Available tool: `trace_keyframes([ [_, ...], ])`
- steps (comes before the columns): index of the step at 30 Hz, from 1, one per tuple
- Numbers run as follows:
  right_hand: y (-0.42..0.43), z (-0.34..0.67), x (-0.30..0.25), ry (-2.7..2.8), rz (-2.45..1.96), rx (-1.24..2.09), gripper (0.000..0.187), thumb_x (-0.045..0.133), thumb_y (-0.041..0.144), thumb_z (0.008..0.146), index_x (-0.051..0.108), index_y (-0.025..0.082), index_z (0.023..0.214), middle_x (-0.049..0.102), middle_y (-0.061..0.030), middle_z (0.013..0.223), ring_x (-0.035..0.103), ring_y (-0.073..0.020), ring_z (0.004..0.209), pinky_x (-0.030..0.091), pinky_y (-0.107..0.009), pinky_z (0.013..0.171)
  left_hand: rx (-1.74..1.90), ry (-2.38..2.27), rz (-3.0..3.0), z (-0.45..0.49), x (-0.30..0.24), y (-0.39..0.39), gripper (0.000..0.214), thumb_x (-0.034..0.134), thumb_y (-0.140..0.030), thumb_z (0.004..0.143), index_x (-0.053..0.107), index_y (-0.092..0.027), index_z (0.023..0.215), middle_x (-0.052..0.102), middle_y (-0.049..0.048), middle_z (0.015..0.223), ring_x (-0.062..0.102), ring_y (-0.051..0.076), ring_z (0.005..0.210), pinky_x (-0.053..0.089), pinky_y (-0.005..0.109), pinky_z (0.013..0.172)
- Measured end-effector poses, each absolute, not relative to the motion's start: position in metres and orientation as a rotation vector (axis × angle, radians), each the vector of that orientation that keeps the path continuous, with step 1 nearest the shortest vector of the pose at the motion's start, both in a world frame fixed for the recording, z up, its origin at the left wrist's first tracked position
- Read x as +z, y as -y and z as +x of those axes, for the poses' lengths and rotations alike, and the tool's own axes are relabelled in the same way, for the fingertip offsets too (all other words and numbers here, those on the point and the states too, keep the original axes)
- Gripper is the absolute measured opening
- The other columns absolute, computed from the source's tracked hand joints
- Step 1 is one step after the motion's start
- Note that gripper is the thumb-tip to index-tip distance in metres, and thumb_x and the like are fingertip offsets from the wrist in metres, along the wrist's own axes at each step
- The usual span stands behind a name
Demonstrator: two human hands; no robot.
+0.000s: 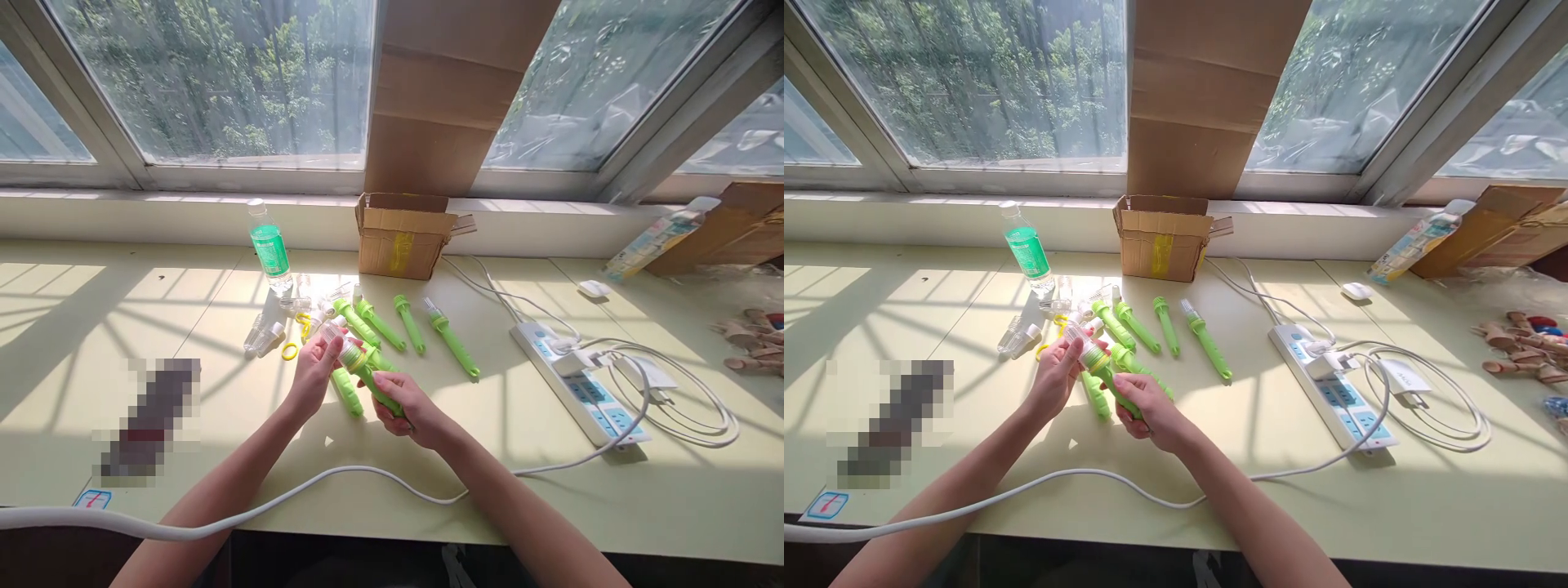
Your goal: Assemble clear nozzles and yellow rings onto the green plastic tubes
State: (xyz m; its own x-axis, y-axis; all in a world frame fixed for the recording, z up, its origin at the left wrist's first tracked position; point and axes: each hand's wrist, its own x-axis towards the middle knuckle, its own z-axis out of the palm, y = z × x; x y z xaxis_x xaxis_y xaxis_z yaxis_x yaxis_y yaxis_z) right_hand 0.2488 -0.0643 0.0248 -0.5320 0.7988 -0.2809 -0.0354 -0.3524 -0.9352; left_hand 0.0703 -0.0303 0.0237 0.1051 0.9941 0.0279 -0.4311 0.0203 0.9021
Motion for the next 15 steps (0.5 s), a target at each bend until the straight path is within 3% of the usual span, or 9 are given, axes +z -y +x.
trace_keyframes([
  [2,0.065,0.248,0.019,1.538,-1.149,1.508,0.039,0.047,0.055,0.092,0.057,0.019,0.082,0.039,0.0066,0.053,0.029,-0.0075,0.041,0.025,-0.022,0.041,1.327,-0.845,0.959,0.073,0.025,0.033,0.046,0.069,-0.047,0.081,0.061,-0.014,0.113,0.073,0.0106,0.1,0.07,0.024,0.091,0.056,0.037,0.08],
  [4,0.066,0.249,0.012,1.75,-1.248,0.919,0.031,0.05,0.046,0.093,0.064,0.019,0.093,0.051,0.0009,0.062,0.043,-0.0117,0.053,0.033,-0.025,0.051,1.352,-0.879,1.007,0.076,0.028,0.036,0.044,0.067,-0.046,0.083,0.061,-0.015,0.114,0.072,0.0103,0.103,0.07,0.023,0.094,0.055,0.037,0.084],
  [7,0.065,0.253,0.003,1.96,-1.36,0.266,0.032,0.049,0.037,0.095,0.064,0.017,0.115,0.063,-0.0067,0.074,0.053,-0.0163,0.063,0.031,-0.026,0.053,1.368,-0.893,1.006,0.079,0.028,0.039,0.044,0.065,-0.046,0.084,0.061,-0.016,0.116,0.072,0.0098,0.105,0.069,0.023,0.097,0.055,0.038,0.087],
  [10,0.063,0.255,-0.002,2.082,-1.38,-0.103,0.033,0.047,0.034,0.097,0.066,0.016,0.119,0.064,-0.0071,0.071,0.053,-0.0155,0.061,0.027,-0.026,0.05,1.377,-0.921,0.912,0.081,0.026,0.038,0.048,0.069,-0.044,0.082,0.059,-0.015,0.118,0.072,0.0104,0.105,0.068,0.024,0.099,0.055,0.037,0.087],
  [15,0.063,0.253,-0.003,2.157,-1.279,-0.436,0.032,0.048,0.032,0.098,0.068,0.014,0.117,0.06,-0.0042,0.061,0.051,-0.014,0.055,0.028,-0.027,0.05,1.402,-0.871,0.819,0.079,0.024,0.035,0.045,0.071,-0.041,0.08,0.059,-0.013,0.113,0.071,0.0121,0.105,0.068,0.024,0.098,0.054,0.035,0.083],
])
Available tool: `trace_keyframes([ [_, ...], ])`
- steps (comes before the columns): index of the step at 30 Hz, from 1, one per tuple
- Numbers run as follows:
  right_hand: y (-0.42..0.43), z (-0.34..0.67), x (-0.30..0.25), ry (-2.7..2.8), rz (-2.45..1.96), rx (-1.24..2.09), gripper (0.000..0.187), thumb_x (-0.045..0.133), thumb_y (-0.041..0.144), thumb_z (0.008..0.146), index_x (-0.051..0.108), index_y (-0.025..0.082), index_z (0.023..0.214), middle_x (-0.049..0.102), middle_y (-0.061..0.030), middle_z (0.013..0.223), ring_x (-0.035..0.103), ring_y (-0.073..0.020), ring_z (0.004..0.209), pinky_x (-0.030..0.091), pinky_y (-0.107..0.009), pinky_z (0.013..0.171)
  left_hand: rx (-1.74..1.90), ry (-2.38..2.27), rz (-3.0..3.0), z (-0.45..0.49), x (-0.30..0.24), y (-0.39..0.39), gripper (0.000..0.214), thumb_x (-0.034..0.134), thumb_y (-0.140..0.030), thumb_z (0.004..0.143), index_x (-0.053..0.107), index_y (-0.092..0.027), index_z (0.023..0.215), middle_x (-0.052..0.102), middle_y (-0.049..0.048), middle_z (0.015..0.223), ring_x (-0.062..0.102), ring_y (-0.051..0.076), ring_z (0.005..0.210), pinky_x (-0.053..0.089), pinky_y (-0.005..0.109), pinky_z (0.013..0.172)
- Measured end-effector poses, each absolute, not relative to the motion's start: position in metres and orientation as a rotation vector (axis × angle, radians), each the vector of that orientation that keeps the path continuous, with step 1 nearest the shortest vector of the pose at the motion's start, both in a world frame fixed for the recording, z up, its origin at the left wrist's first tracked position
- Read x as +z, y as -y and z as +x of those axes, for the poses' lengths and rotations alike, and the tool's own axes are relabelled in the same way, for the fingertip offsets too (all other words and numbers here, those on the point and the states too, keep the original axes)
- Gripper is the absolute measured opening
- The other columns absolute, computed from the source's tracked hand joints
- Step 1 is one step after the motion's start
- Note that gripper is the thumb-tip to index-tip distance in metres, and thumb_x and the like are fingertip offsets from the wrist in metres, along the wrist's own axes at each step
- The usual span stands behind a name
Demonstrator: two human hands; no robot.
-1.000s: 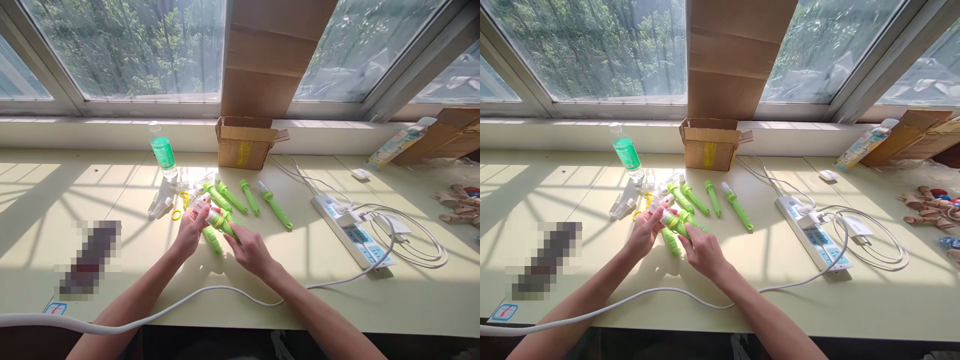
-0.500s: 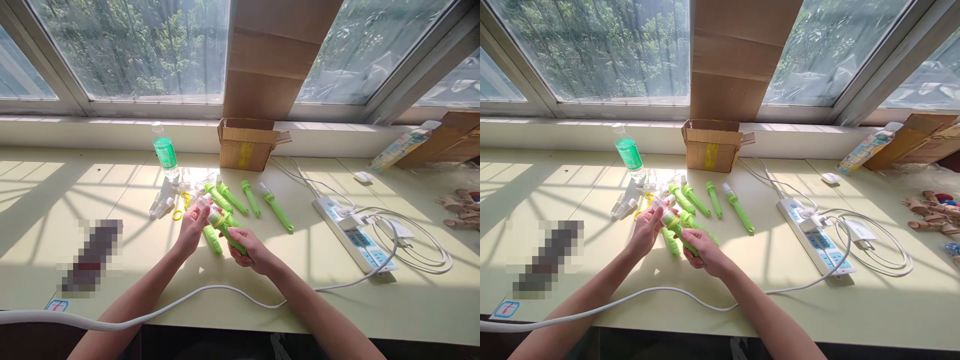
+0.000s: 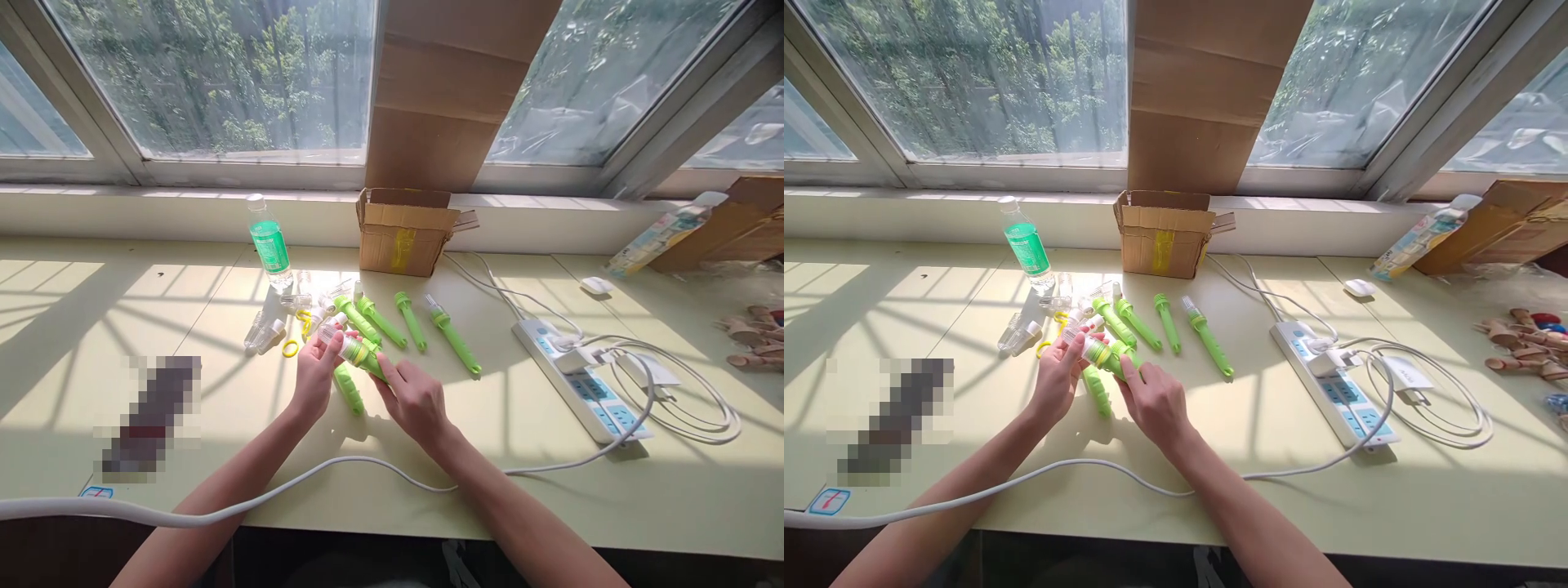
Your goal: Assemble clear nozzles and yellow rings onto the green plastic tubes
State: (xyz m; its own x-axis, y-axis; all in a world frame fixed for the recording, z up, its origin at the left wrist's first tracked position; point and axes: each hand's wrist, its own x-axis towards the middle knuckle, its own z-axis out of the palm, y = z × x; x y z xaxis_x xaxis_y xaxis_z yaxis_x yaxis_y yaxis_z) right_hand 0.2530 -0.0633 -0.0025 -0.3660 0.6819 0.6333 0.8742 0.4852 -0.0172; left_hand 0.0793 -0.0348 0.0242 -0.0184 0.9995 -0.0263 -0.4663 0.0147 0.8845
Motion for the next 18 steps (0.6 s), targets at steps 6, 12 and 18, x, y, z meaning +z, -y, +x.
trace_keyframes([
  [6,0.067,0.248,-0.006,2.102,-1.17,-0.264,0.035,0.049,0.03,0.098,0.063,0.005,0.118,0.061,-0.0041,0.065,0.052,-0.0138,0.053,0.034,-0.026,0.047,1.369,-0.818,0.885,0.074,0.026,0.032,0.039,0.071,-0.041,0.08,0.062,-0.013,0.104,0.072,0.0106,0.098,0.069,0.022,0.089,0.054,0.032,0.076],
  [12,0.073,0.242,-0.005,1.97,-1.189,0.235,0.034,0.051,0.032,0.097,0.063,0.009,0.118,0.07,-0.0099,0.08,0.063,-0.0188,0.068,0.048,-0.028,0.058,1.36,-0.828,0.91,0.07,0.024,0.029,0.037,0.072,-0.042,0.079,0.063,-0.014,0.102,0.072,0.0082,0.092,0.069,0.02,0.083,0.054,0.031,0.074],
  [18,0.076,0.238,0.001,1.781,-1.318,0.742,0.046,0.054,0.044,0.092,0.066,0.011,0.122,0.071,-0.0073,0.079,0.061,-0.0194,0.064,0.049,-0.028,0.052,1.356,-0.84,0.911,0.067,0.02,0.025,0.04,0.074,-0.042,0.077,0.064,-0.013,0.101,0.072,0.0083,0.089,0.069,0.02,0.081,0.054,0.031,0.072],
])
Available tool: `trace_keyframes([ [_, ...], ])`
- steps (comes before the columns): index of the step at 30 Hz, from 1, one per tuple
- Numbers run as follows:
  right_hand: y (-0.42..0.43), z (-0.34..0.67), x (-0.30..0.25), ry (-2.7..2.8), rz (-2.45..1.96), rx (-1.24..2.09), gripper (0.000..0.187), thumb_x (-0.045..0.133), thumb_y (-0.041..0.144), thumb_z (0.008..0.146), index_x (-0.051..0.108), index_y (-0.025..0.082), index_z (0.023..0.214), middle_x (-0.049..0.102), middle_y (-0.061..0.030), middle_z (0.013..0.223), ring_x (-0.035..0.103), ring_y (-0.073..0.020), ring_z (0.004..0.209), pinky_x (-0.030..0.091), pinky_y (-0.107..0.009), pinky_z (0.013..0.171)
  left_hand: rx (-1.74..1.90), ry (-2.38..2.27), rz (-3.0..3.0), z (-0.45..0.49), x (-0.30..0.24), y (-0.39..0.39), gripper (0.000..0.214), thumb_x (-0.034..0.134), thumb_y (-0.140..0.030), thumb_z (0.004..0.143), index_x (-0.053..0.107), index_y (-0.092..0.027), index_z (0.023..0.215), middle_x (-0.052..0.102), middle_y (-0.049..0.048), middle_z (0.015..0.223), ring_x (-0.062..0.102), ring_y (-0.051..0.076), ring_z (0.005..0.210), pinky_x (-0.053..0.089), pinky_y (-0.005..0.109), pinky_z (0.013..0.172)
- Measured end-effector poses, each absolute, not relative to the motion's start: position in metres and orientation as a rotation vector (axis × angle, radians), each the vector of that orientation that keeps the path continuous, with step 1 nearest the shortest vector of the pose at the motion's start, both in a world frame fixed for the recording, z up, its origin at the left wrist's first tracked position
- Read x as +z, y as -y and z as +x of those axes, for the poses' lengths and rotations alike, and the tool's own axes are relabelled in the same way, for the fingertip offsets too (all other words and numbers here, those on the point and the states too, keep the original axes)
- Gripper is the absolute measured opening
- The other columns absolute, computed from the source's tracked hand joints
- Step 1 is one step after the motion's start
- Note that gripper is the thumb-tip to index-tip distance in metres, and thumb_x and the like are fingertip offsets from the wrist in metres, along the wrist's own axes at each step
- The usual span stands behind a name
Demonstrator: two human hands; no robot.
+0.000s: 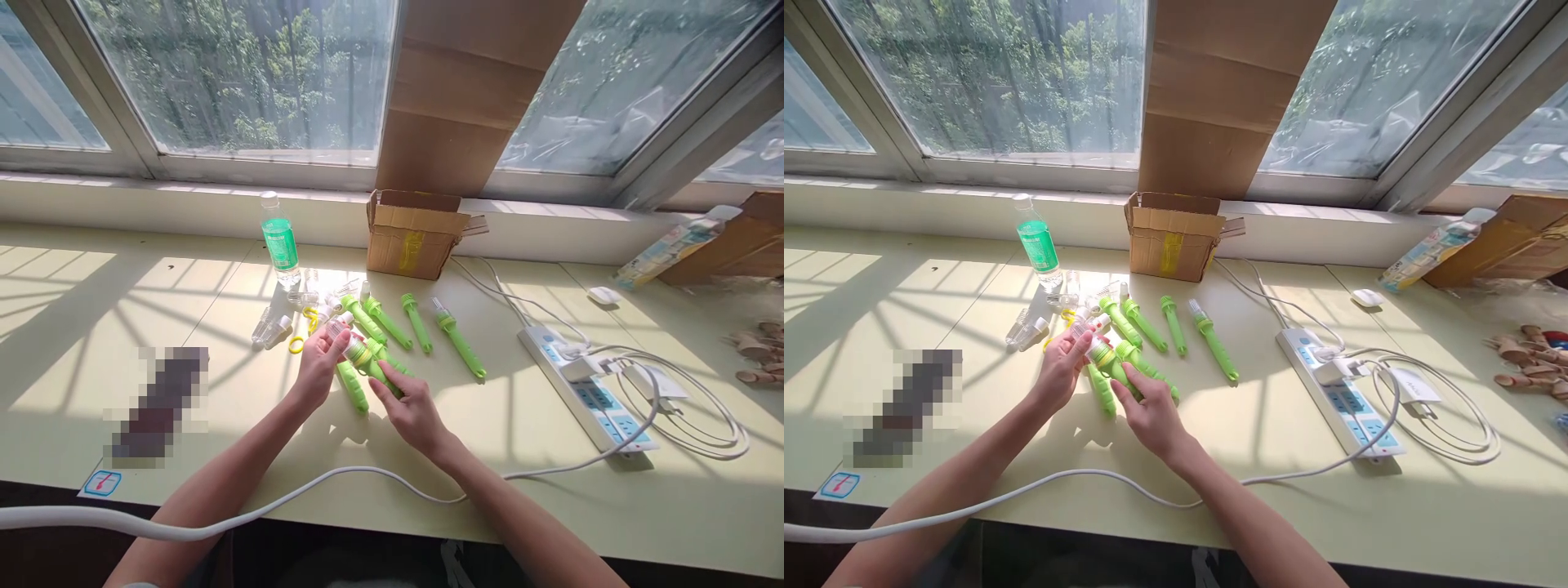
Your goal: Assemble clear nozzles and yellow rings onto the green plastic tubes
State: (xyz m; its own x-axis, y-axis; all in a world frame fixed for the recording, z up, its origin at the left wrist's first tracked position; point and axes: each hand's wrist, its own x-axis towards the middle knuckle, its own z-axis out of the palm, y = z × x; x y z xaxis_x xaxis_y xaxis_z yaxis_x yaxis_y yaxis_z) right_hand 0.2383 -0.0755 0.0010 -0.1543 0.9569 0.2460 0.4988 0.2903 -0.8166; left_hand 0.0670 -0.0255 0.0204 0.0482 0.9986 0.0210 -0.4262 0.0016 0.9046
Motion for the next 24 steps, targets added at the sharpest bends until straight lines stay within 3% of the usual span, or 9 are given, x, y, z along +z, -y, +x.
trace_keyframes([
  [6,0.073,0.238,0.002,1.666,-1.234,1.001,0.042,0.055,0.046,0.091,0.07,0.016,0.117,0.07,-0.0038,0.073,0.066,-0.0217,0.071,0.052,-0.029,0.058,1.345,-0.823,0.911,0.066,0.018,0.023,0.045,0.074,-0.041,0.077,0.062,-0.012,0.109,0.072,0.0093,0.09,0.07,0.02,0.081,0.055,0.032,0.072],
  [12,0.074,0.235,-0.003,1.673,-1.223,0.855,0.036,0.059,0.041,0.09,0.069,0.016,0.113,0.074,-0.0085,0.102,0.069,-0.0253,0.092,0.055,-0.034,0.08,1.334,-0.827,0.995,0.066,0.017,0.025,0.048,0.072,-0.045,0.079,0.06,-0.013,0.112,0.073,0.0107,0.092,0.07,0.023,0.084,0.054,0.033,0.073],
  [18,0.076,0.234,-0.002,1.746,-1.205,0.708,0.029,0.056,0.034,0.091,0.066,0.017,0.113,0.074,-0.0076,0.098,0.07,-0.0225,0.085,0.055,-0.031,0.074,1.355,-0.964,1.108,0.067,0.021,0.029,0.052,0.067,-0.051,0.08,0.062,-0.013,0.115,0.073,0.0111,0.094,0.07,0.023,0.09,0.053,0.033,0.078],
  [24,0.068,0.247,-0.002,1.748,-1.222,0.414,0.034,0.053,0.025,0.09,0.06,0.015,0.122,0.072,-0.0109,0.102,0.068,-0.0223,0.087,0.055,-0.031,0.073,1.386,-0.988,1.305,0.066,0.016,0.027,0.038,0.058,-0.052,0.087,0.065,-0.015,0.097,0.072,0.0085,0.094,0.069,0.021,0.087,0.056,0.034,0.079],
])
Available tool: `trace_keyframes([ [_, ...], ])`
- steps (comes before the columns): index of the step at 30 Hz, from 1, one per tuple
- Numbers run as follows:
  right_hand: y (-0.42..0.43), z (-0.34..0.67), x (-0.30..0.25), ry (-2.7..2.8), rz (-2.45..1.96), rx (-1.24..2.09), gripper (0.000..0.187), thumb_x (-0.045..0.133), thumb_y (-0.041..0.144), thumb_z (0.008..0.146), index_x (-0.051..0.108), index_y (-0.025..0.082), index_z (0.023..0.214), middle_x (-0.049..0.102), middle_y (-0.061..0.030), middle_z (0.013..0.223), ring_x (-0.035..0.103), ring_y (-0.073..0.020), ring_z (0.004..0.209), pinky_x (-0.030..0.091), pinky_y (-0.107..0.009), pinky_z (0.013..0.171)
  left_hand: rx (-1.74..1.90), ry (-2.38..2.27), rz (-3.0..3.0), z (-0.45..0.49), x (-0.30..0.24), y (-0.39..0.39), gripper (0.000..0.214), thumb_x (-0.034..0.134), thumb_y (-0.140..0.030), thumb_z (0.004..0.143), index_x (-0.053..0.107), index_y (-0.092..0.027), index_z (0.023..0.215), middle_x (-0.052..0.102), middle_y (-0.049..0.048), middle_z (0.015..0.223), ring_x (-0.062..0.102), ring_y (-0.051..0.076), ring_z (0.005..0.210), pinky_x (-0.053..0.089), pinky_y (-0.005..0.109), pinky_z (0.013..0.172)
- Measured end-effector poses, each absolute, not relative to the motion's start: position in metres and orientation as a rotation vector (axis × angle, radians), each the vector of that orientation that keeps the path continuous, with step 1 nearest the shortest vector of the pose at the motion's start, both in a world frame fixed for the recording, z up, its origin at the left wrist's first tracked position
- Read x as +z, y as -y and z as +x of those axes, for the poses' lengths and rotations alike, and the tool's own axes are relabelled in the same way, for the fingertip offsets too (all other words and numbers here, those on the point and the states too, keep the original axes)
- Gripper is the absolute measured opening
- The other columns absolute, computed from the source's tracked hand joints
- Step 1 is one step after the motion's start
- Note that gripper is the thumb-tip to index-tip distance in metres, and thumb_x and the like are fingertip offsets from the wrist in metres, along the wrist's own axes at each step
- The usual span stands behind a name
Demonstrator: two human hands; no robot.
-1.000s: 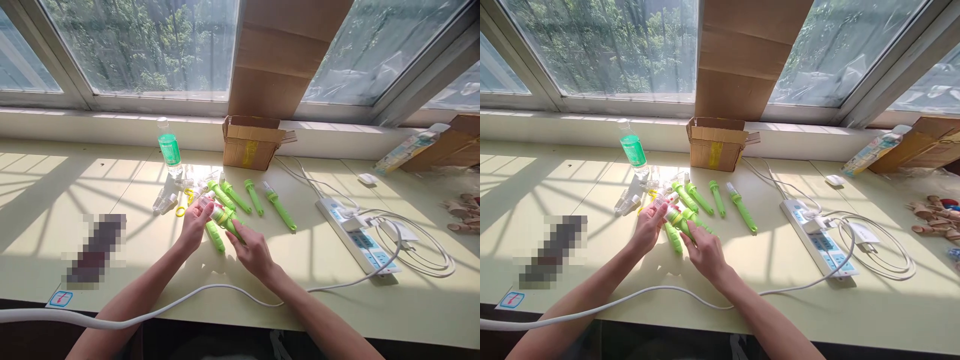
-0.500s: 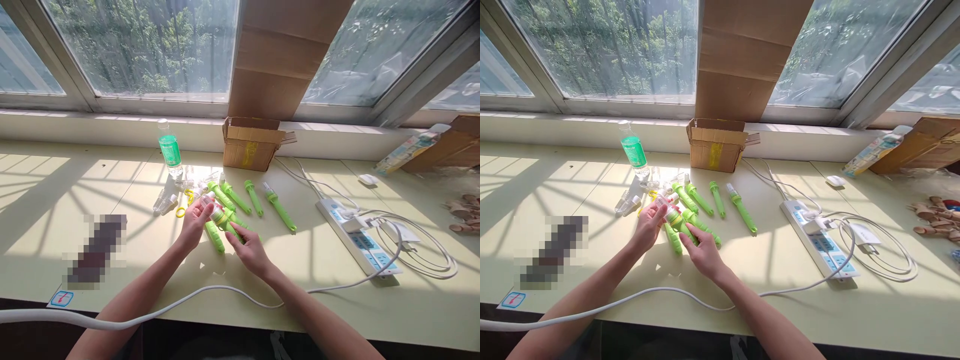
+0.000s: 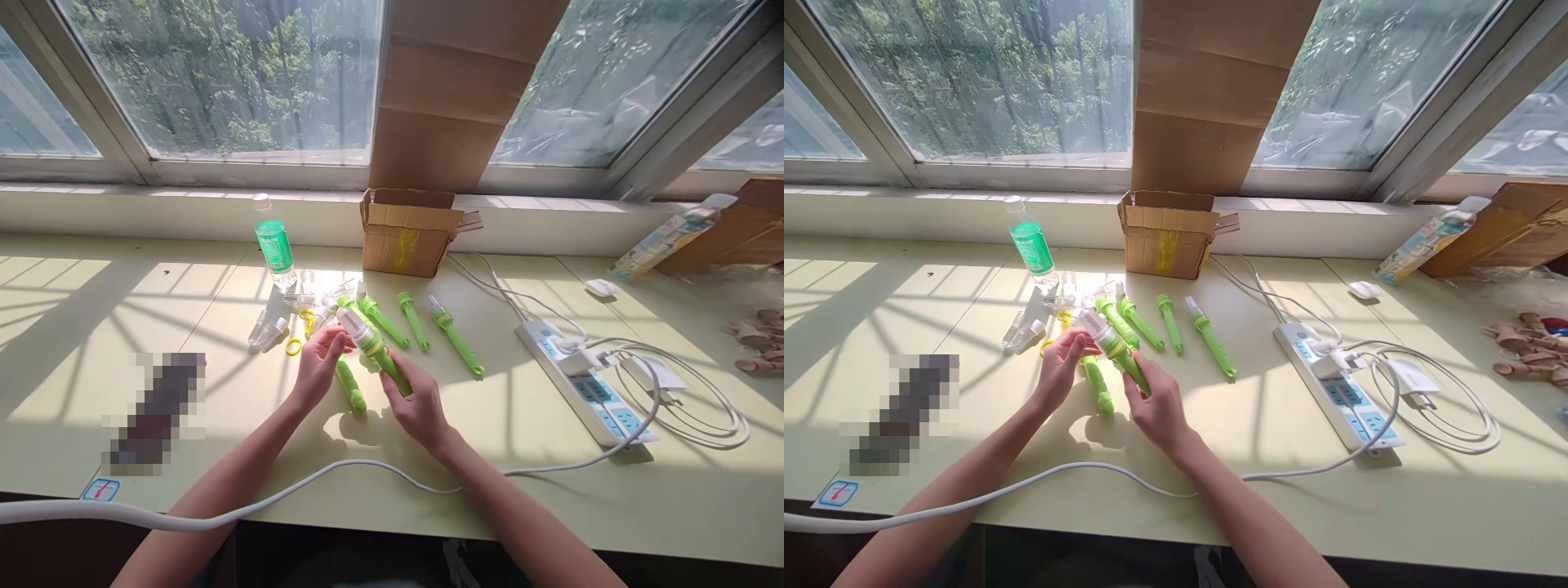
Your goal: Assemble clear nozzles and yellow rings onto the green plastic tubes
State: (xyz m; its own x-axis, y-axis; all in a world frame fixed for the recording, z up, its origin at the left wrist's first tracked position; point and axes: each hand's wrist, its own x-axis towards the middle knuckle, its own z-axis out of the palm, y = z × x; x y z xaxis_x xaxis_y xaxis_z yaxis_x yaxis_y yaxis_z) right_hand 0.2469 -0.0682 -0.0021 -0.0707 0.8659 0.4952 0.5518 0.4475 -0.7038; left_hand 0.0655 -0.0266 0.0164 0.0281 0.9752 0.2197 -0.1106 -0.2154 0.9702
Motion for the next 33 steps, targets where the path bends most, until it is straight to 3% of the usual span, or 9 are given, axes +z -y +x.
trace_keyframes([
  [4,0.055,0.266,-0.001,1.725,-1.409,0.156,0.043,0.046,0.024,0.092,0.053,0.015,0.133,0.068,-0.0112,0.097,0.064,-0.0216,0.077,0.053,-0.031,0.066,1.34,-1.115,1.561,0.064,0.011,0.028,0.027,0.057,-0.043,0.089,0.065,-0.018,0.095,0.072,0.0065,0.091,0.069,0.02,0.087,0.055,0.035,0.081],
  [10,0.035,0.296,-0.005,1.7,-1.777,-0.135,0.05,0.038,0.017,0.09,0.048,0.01,0.138,0.062,-0.0153,0.1,0.061,-0.0269,0.086,0.05,-0.036,0.071,1.174,-1.219,2.17,0.066,0.002,0.03,0.015,0.057,-0.033,0.089,0.066,-0.021,0.094,0.071,0.0064,0.091,0.066,0.023,0.089,0.052,0.036,0.079],
  [14,0.029,0.306,-0.009,1.714,-1.992,-0.171,0.051,0.038,0.01,0.086,0.05,0.01,0.136,0.059,-0.0139,0.093,0.059,-0.0271,0.083,0.048,-0.037,0.071,1.064,-1.151,2.448,0.067,-0.002,0.029,0.014,0.056,-0.029,0.089,0.065,-0.02,0.095,0.069,0.0085,0.094,0.064,0.023,0.088,0.05,0.036,0.075],
  [19,0.028,0.307,-0.014,1.781,-2.117,-0.166,0.053,0.04,0.006,0.085,0.051,0.009,0.136,0.058,-0.0138,0.092,0.058,-0.0258,0.08,0.046,-0.035,0.067,1.024,-1.081,2.553,0.065,-0.005,0.026,0.015,0.05,-0.023,0.093,0.064,-0.02,0.087,0.068,0.008,0.096,0.062,0.023,0.094,0.049,0.039,0.081],
  [25,0.027,0.31,-0.018,1.837,-2.083,-0.189,0.054,0.036,0.005,0.086,0.051,0.015,0.138,0.057,-0.012,0.088,0.059,-0.0249,0.076,0.045,-0.035,0.067,1.032,-1.064,2.605,0.063,-0.007,0.025,0.02,0.058,-0.027,0.09,0.059,-0.021,0.071,0.067,0.0031,0.081,0.063,0.022,0.09,0.041,0.049,0.1],
  [33,0.027,0.312,-0.023,1.881,-2.014,-0.188,0.052,0.036,0.006,0.086,0.058,0.019,0.132,0.059,-0.015,0.092,0.061,-0.0283,0.076,0.044,-0.037,0.063,1.068,-1.036,2.546,0.063,-0.009,0.023,0.027,0.064,-0.031,0.086,0.056,-0.021,0.063,0.062,0.0015,0.07,0.063,0.022,0.082,0.043,0.047,0.098],
])
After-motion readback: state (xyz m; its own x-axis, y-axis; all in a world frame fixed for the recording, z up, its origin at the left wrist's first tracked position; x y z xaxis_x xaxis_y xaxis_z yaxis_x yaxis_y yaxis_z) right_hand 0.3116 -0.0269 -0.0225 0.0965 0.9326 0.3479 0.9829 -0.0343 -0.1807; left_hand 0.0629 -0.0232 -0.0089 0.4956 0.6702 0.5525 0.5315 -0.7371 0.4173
